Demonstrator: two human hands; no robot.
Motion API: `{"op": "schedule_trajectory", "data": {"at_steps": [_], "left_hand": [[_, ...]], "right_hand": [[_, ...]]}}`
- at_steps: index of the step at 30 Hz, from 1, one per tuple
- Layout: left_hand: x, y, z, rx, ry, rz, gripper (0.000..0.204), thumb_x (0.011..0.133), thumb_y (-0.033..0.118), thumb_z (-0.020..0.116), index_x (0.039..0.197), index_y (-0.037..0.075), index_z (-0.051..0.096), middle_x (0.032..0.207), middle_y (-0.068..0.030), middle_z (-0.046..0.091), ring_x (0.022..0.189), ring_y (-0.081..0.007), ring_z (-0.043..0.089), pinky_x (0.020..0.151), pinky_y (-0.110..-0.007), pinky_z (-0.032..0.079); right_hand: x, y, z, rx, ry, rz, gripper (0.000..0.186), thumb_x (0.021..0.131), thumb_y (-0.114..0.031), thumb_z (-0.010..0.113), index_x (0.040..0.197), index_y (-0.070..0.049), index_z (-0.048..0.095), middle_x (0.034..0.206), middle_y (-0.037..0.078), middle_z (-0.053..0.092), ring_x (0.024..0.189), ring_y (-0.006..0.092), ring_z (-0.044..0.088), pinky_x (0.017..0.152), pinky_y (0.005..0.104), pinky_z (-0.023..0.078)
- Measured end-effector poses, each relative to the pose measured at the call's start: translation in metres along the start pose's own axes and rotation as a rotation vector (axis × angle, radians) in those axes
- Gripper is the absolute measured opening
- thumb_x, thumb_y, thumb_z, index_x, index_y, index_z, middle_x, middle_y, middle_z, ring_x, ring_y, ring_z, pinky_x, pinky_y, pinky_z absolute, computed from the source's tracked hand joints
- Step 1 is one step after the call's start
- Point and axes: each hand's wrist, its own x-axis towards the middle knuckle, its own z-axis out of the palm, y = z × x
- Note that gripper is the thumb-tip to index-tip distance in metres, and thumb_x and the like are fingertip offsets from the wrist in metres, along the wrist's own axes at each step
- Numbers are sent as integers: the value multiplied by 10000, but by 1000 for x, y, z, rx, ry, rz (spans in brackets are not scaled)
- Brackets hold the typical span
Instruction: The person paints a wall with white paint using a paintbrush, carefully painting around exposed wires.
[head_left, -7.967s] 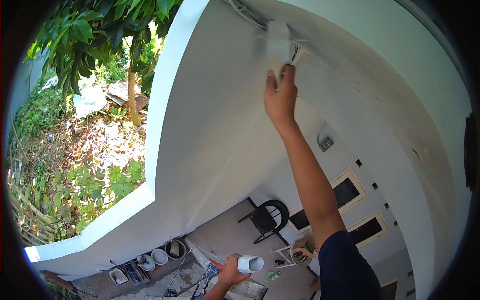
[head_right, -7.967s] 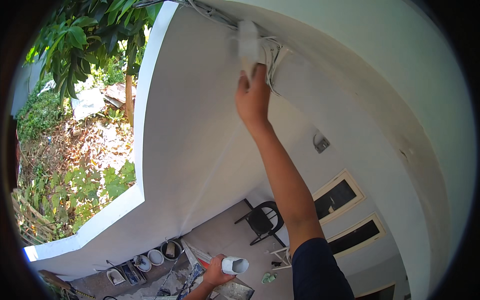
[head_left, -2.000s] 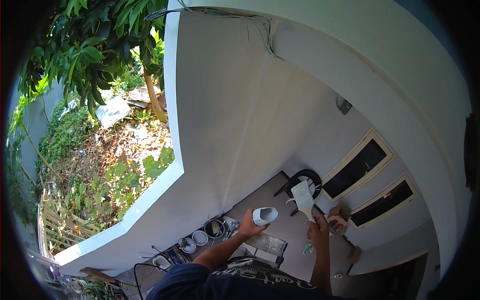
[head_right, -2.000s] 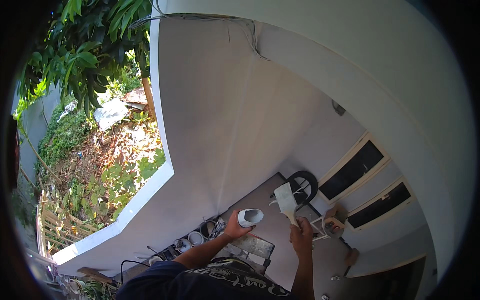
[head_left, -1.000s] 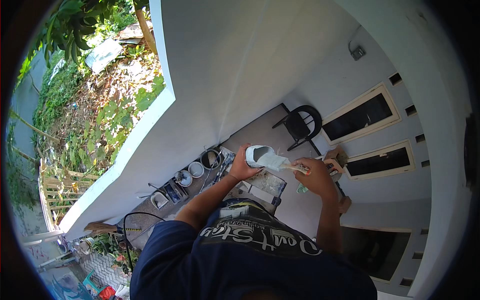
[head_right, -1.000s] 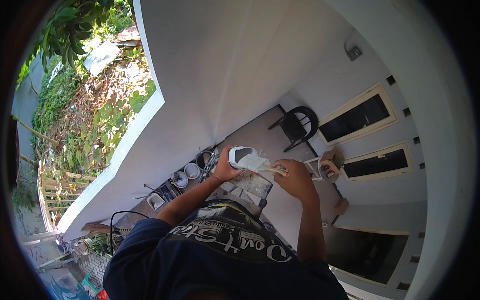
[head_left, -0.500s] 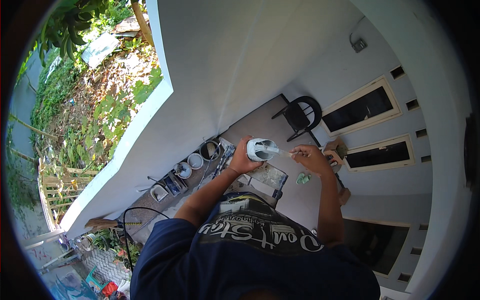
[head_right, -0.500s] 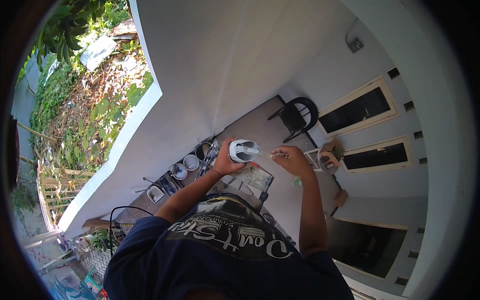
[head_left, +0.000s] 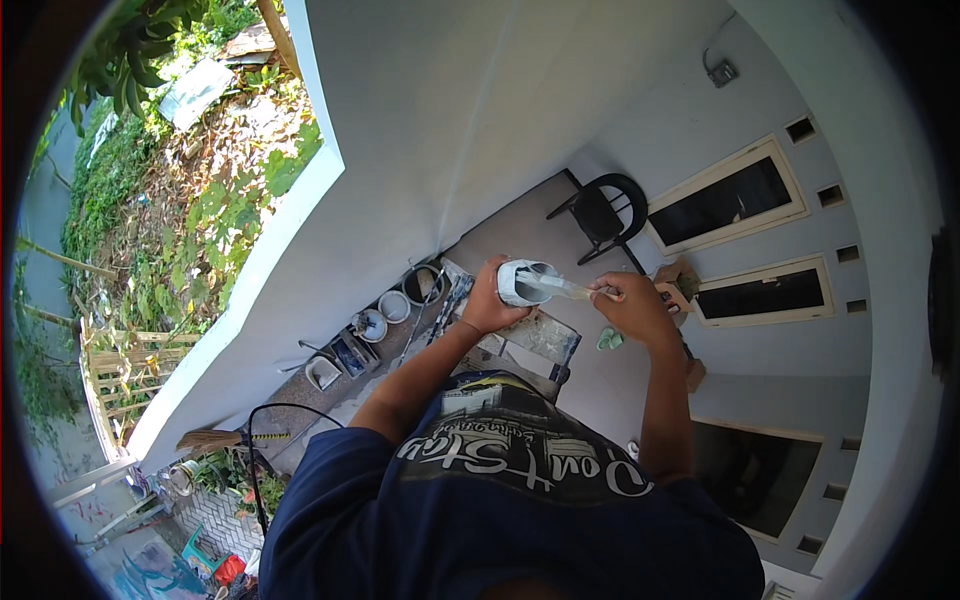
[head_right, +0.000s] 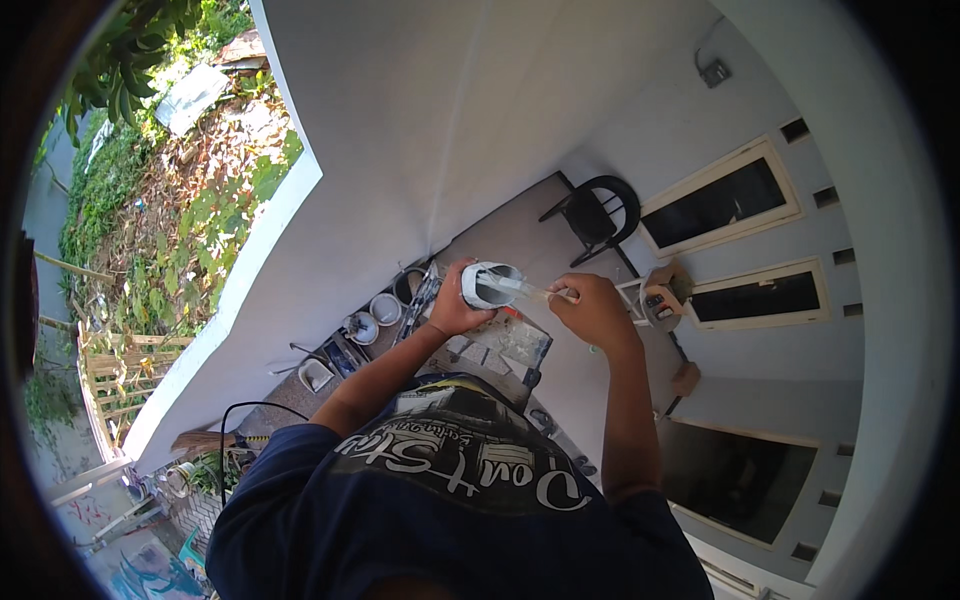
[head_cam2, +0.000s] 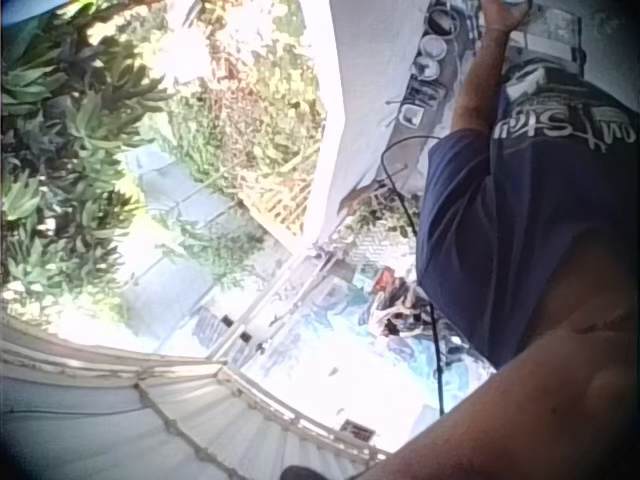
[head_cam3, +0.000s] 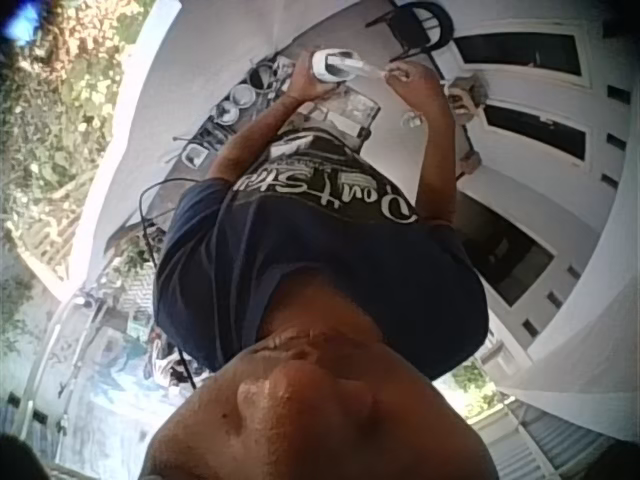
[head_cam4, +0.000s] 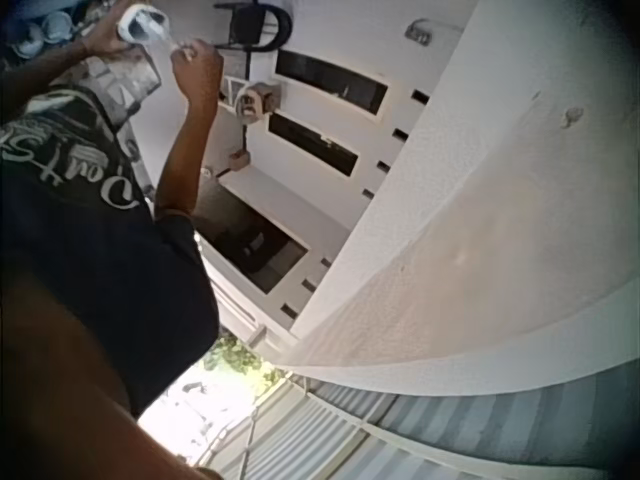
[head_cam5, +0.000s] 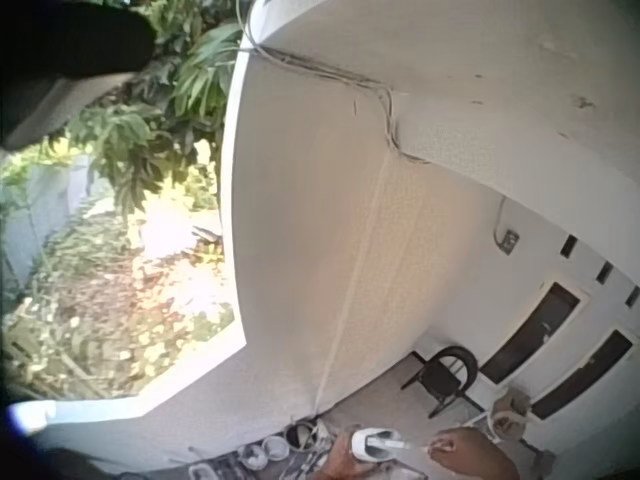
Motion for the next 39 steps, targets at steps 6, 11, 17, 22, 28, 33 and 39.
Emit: {"op": "schedule_trajectory", "data": {"at_steps": [6, 11, 17, 22, 28, 33, 39], "left_hand": [[1, 4, -2, 23, -2, -7, 947, 597, 269, 916, 1373, -8, 449, 1262, -204, 558, 1196, -365, 590, 1062, -423, 463], [3, 9, -2, -2, 30, 30, 900, 599, 288, 926, 1336, 11, 491, 1234, -220, 586, 1177, -410, 584, 1052, -452, 459], [3, 8, -3, 40, 6, 60, 931, 586, 276, 926, 1354, 5, 475, 1249, -219, 573, 1190, -402, 580, 1063, -444, 454], [1, -1, 0, 68, 1, 71, 957, 583, 265, 924, 1374, -6, 457, 1263, -218, 561, 1193, -395, 587, 1063, -439, 462], [0, -3, 0, 3, 13, 26, 944, 578, 280, 922, 1361, -6, 481, 1255, -230, 577, 1199, -421, 568, 1074, -463, 444], [0, -2, -1, 88, -2, 63, 944, 595, 275, 919, 1371, -15, 466, 1247, -207, 563, 1182, -382, 595, 1048, -438, 471], [0, -3, 1, 94, -15, 87, 957, 580, 282, 930, 1371, 0, 472, 1257, -221, 575, 1175, -405, 597, 1044, -450, 473]], "right_hand": [[-14, -51, -17, -236, 53, 64, 253, 852, -230, 717, 1015, -44, 770, 832, 180, 727, 775, 324, 716, 727, 402, 546], [-8, -42, -5, -223, 33, 41, 231, 857, -228, 703, 981, -42, 764, 852, 201, 731, 787, 363, 717, 738, 431, 552], [-11, -26, 12, -177, 55, 57, 215, 894, -202, 683, 960, -7, 743, 838, 223, 712, 768, 379, 703, 717, 435, 534], [-12, -4, 24, -87, 83, 51, 242, 922, -207, 673, 968, 24, 730, 827, 233, 700, 735, 371, 694, 703, 422, 527], [-20, 12, 26, 180, 15, 160, 263, 960, -219, 687, 1058, 22, 731, 788, 138, 698, 694, 192, 665, 674, 349, 513], [-26, 28, 26, 315, -13, 133, 263, 983, -208, 681, 1108, 18, 728, 755, 59, 676, 691, 94, 617, 654, 292, 489], [-30, 31, 17, 314, -39, 186, 246, 981, -203, 677, 1079, 12, 744, 741, 56, 675, 691, 102, 625, 657, 291, 486]]}}
